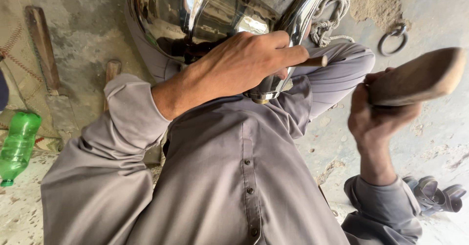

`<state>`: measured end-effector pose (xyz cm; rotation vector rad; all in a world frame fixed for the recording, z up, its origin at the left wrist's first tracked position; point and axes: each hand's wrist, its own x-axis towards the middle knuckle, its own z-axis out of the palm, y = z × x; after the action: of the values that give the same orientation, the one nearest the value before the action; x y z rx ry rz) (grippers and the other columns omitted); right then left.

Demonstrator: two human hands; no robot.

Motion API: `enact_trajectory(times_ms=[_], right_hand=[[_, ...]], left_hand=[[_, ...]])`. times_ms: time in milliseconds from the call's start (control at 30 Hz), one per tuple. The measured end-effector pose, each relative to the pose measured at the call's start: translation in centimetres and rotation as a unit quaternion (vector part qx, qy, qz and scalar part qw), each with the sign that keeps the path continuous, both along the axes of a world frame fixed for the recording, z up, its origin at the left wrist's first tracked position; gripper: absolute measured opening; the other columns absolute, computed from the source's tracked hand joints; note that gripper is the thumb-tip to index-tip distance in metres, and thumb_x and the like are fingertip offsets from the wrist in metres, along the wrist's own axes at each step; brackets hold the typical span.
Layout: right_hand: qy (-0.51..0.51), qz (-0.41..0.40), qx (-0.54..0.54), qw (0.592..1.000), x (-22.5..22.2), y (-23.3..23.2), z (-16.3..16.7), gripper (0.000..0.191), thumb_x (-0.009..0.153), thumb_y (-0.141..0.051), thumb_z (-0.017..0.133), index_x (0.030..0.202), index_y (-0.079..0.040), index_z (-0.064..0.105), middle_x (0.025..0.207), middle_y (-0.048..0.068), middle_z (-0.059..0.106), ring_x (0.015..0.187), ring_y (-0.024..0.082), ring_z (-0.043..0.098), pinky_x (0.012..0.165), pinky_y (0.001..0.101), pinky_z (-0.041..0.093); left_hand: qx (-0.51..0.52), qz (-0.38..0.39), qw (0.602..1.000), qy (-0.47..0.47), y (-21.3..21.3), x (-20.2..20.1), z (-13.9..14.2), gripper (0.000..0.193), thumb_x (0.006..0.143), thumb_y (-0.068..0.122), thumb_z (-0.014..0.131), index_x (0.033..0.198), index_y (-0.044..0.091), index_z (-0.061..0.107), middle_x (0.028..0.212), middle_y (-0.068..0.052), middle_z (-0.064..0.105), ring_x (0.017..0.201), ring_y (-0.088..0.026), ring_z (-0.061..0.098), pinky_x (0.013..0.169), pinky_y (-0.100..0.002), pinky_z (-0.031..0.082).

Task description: The person sits cross-legged and uses a wooden mallet and metal chisel to hammer a decorative pattern into a polished metal vessel. They repeatedly strike the chisel along the vessel's body and spout, occasionally repositioning the tool and inspecting the surface.

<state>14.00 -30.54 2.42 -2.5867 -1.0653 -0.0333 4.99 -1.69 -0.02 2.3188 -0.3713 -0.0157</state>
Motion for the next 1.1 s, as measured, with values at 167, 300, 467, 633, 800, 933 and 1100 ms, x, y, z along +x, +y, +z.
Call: enact_trajectory(times_ms=[167,300,467,633,800,933,1100], right_hand=[[0.154,-0.074,0.245,0.954,-1.5,-0.1,-4.4,0.032,0.093,-0.009,0.069,0.117,0.005,0.053,0.098,0.019,0.061,0.082,0.030,0.063,0.070,0.0430,0.055],[0.043,-0.012,0.114,0.992,-1.2,-0.8,-5.7,0.031,0.100,-0.006,0.073,0.121,0.006,0.054,0.098,0.019,0.053,0.080,0.029,0.056,0.068,0.0423,0.045],[0.087,-0.020,0.071,0.993,1.5,-1.2,-6.4,0.027,0.095,0.001,0.059,0.122,0.004,0.056,0.096,0.013,0.060,0.076,0.021,0.056,0.069,0.0359,0.048],[0.087,0.034,0.163,0.982,3.4,-0.7,-4.8,0.023,0.095,0.004,0.065,0.115,0.004,0.053,0.089,0.013,0.056,0.065,0.020,0.054,0.059,0.0314,0.042],[0.119,0.082,0.102,0.984,5.1,1.3,0.7,0.019,0.096,0.010,0.060,0.114,0.008,0.054,0.083,0.012,0.057,0.060,0.021,0.054,0.054,0.0312,0.042],[0.011,0.143,0.042,0.989,5.4,4.1,4.8,0.024,0.097,0.011,0.066,0.121,0.011,0.058,0.094,0.019,0.060,0.073,0.028,0.060,0.066,0.0375,0.047],[-0.021,0.187,-0.093,0.978,5.7,7.4,9.0,0.032,0.089,0.008,0.069,0.120,0.005,0.062,0.099,0.018,0.064,0.083,0.029,0.064,0.080,0.0389,0.053]], left_hand=[[0.025,-0.023,0.999,-0.022,-0.2,0.7,0.4,0.032,0.093,0.020,0.074,0.123,0.011,0.067,0.081,-0.009,0.061,0.058,-0.014,0.066,0.046,-0.023,0.056],[0.033,-0.041,0.999,-0.013,-0.2,1.0,0.4,0.030,0.096,0.016,0.074,0.124,0.009,0.066,0.084,-0.011,0.063,0.059,-0.015,0.067,0.045,-0.023,0.057],[-0.010,-0.009,1.000,-0.016,0.4,0.8,-0.1,0.039,0.092,0.010,0.075,0.129,0.005,0.064,0.081,-0.009,0.061,0.065,-0.016,0.069,0.053,-0.025,0.060],[-0.002,0.022,0.999,-0.039,-0.4,-0.6,-0.9,0.039,0.094,0.001,0.071,0.132,0.006,0.063,0.088,-0.008,0.061,0.075,-0.016,0.072,0.060,-0.022,0.062],[-0.015,0.130,0.991,-0.038,-1.6,-2.5,-1.7,0.032,0.099,0.007,0.070,0.129,0.001,0.060,0.101,-0.012,0.065,0.082,-0.015,0.073,0.055,-0.017,0.061],[-0.072,0.227,0.971,-0.003,-2.6,-3.8,-2.2,0.033,0.100,0.010,0.072,0.129,0.000,0.062,0.101,-0.011,0.067,0.076,-0.015,0.070,0.055,-0.022,0.061],[-0.082,0.319,0.942,-0.072,-4.0,-4.2,-2.1,0.034,0.102,0.016,0.073,0.130,0.000,0.061,0.102,-0.008,0.066,0.087,-0.017,0.067,0.070,-0.024,0.065]])
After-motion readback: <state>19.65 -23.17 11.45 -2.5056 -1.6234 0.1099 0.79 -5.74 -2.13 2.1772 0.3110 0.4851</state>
